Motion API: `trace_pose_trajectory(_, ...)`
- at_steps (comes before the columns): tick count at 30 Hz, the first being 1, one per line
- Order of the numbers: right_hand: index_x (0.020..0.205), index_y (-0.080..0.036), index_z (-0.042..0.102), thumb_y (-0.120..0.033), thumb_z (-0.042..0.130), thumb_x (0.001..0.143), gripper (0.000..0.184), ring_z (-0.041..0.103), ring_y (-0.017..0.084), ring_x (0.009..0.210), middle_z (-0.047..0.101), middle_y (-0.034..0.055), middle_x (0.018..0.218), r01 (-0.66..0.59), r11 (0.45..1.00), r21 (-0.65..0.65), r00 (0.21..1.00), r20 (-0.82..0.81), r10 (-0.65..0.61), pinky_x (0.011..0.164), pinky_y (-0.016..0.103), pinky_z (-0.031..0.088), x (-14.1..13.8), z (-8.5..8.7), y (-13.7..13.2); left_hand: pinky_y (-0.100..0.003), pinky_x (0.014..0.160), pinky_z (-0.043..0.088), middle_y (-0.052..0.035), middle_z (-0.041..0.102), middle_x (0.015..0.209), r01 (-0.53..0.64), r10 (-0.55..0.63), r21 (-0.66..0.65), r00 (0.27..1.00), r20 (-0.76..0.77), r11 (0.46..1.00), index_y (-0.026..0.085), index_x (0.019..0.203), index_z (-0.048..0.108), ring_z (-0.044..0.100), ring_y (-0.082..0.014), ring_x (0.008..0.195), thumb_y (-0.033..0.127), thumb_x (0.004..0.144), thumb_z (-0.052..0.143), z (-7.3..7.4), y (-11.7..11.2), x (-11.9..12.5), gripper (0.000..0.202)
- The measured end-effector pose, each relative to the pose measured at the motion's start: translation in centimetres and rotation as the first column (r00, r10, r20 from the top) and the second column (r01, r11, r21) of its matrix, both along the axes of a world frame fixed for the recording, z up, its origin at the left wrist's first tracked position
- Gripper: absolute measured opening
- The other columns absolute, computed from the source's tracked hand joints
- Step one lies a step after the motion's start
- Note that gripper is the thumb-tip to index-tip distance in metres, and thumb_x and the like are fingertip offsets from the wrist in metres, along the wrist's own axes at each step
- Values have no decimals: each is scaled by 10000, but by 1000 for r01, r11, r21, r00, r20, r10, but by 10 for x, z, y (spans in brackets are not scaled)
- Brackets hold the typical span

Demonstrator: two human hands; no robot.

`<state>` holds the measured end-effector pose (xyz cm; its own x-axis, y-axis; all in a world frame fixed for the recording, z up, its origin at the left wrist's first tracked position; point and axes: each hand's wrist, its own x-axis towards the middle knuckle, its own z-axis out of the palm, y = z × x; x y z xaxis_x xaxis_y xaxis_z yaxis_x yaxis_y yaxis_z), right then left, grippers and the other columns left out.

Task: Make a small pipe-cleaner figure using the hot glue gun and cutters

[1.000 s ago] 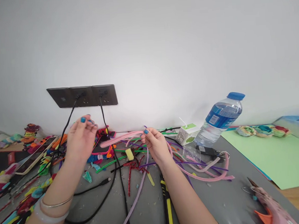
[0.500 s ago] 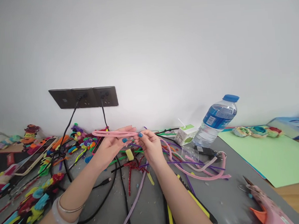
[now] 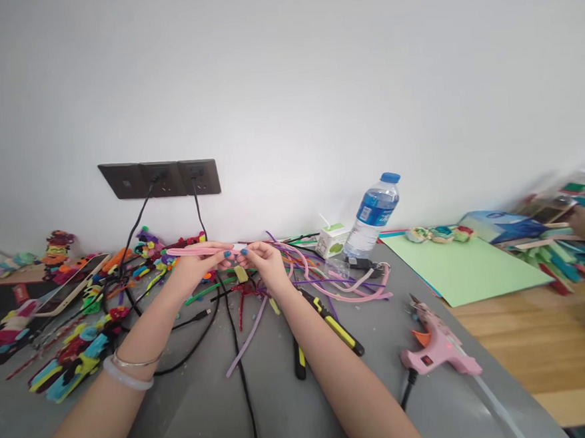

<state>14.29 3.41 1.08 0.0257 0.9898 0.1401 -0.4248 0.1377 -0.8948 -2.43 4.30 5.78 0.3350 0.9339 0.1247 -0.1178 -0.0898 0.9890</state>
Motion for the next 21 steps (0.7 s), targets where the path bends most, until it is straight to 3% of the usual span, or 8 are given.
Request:
trace_pose_trajectory(4,719,-190,623,-487,801,664,351,593,114,529,677,-10,603,29,999,33,996,85,-32,548,239,487,-3,16,-30,-226,668,548,-44,703,718,-57,101,-152,948,301,987,106,858,761,621,-95,633,289,623,850,-8,-15,14,311)
trace_pose_trajectory(7,768,-207,616,-427,780,706,281,613,136,580,676,-5,665,74,994,77,960,263,-92,539,245,473,7,26,-72,-236,700,537,-46,684,760,-18,81,-175,931,357,984,118,813,736,642,-120,727,327,662,826,-15,-29,22,273)
trace_pose_trajectory(9,862,-222,631,-421,749,737,263,638,152,650,679,3,758,205,974,99,915,335,-226,546,247,469,27,24,-106,-257,700,534,-54,677,810,16,54,-189,931,362,982,130,815,700,650,-146,782,354,691,798,-22,-35,23,273)
trace_pose_trajectory(12,931,-233,640,-444,700,772,271,619,173,652,651,8,722,434,895,107,757,496,-426,553,269,462,73,9,-153,-254,670,513,0,582,711,10,58,-205,944,325,979,138,867,663,575,-100,654,350,755,727,-35,-39,19,249)
trace_pose_trajectory(14,925,-227,626,-480,672,766,303,614,198,661,644,25,729,603,789,117,606,576,-549,551,292,457,104,-3,-177,-203,556,429,36,490,674,-7,64,-199,958,281,980,142,886,651,464,-63,557,337,773,692,-43,-40,18,230)
trace_pose_trajectory(16,924,-215,614,-505,609,785,321,620,229,688,647,49,738,688,714,130,463,679,-570,598,340,482,125,-13,-191,-195,495,342,50,420,663,0,37,-160,972,234,987,150,888,631,378,-57,515,344,804,637,-49,-40,18,211)
trace_pose_trajectory(18,955,-205,619,-496,547,814,332,644,265,813,684,100,894,658,733,173,355,788,-504,718,402,507,128,-20,-194,-203,471,274,56,373,652,9,6,-101,990,138,995,158,873,604,313,-64,496,354,833,575,-51,-41,19,202)
trace_pose_trajectory(21,1148,-193,582,-490,542,812,450,608,325,1076,662,150,1147,484,848,215,203,915,-348,916,480,462,102,-25,-189,-223,481,234,55,356,627,4,2,51,994,-105,999,170,858,580,280,-84,498,366,867,501,-53,-42,16,211)
